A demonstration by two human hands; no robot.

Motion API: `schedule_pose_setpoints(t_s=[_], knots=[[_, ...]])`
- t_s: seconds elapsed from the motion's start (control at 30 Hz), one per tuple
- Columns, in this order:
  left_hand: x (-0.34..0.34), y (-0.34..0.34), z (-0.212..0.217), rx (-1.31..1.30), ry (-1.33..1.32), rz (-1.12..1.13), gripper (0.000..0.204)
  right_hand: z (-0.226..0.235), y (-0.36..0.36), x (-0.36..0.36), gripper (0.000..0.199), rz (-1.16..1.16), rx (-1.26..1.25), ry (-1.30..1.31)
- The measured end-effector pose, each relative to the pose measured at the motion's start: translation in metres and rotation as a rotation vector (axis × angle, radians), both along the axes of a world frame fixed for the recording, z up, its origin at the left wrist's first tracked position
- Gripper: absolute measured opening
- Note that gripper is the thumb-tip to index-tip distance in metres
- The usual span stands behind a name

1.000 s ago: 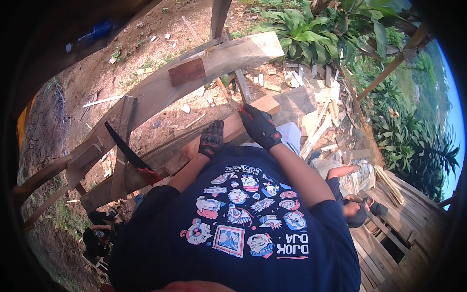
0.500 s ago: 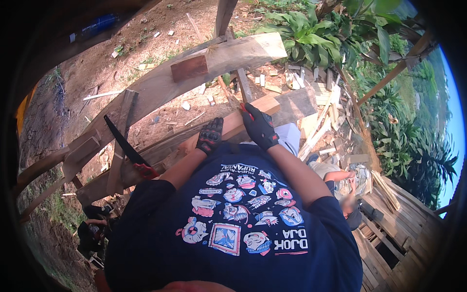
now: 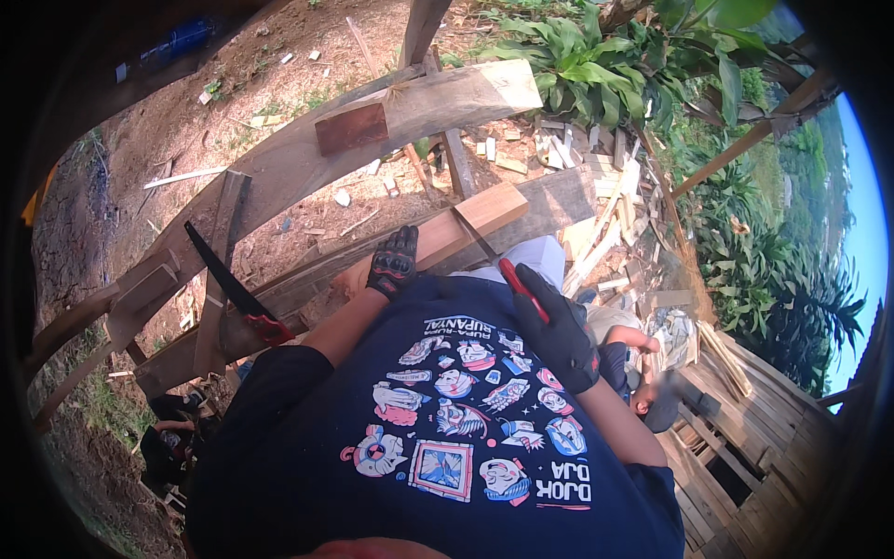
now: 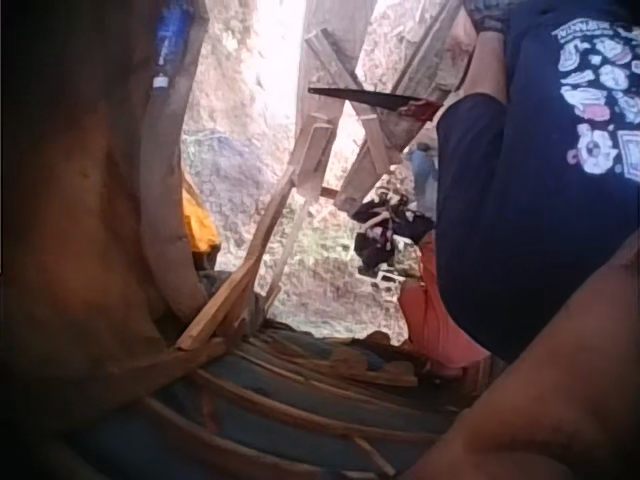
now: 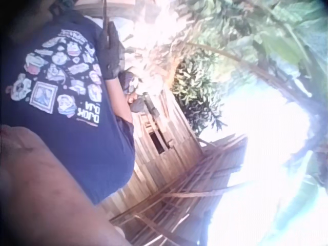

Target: The person uses a hand saw to cut a wooden plank resting on a wooden frame. They repeatedly push and pull the saw through the wood while holding it steady with their left hand.

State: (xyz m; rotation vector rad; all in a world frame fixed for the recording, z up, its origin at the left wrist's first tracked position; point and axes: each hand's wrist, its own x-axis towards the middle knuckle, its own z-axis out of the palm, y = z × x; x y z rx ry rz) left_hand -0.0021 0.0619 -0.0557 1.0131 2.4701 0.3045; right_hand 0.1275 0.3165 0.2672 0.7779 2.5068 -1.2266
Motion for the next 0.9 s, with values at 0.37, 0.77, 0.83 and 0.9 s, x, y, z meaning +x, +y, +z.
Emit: schedule_pose_setpoints(t_s=[0.37, 0.77, 0.83, 0.9], knots=[[-0.007, 0.003, 0.010, 0.051, 0.007, 0.008, 0.066, -0.182, -0.024, -0.126, 0.052, 0.058, 0.110, 0.056], [-0.009, 0.004, 0.014, 0.012, -0.073, 0.023, 0.066, 0.002, -0.002, -0.018, 0.047, 0.104, 0.074, 0.100], [-0.014, 0.004, 0.020, 0.018, -0.122, 0.028, 0.065, -0.017, -0.013, -0.042, 0.048, 0.055, 0.041, -0.052], [-0.013, 0.001, 0.008, 0.033, -0.101, 0.041, 0.069, -0.071, -0.023, -0.077, 0.049, 0.063, 0.078, -0.054]])
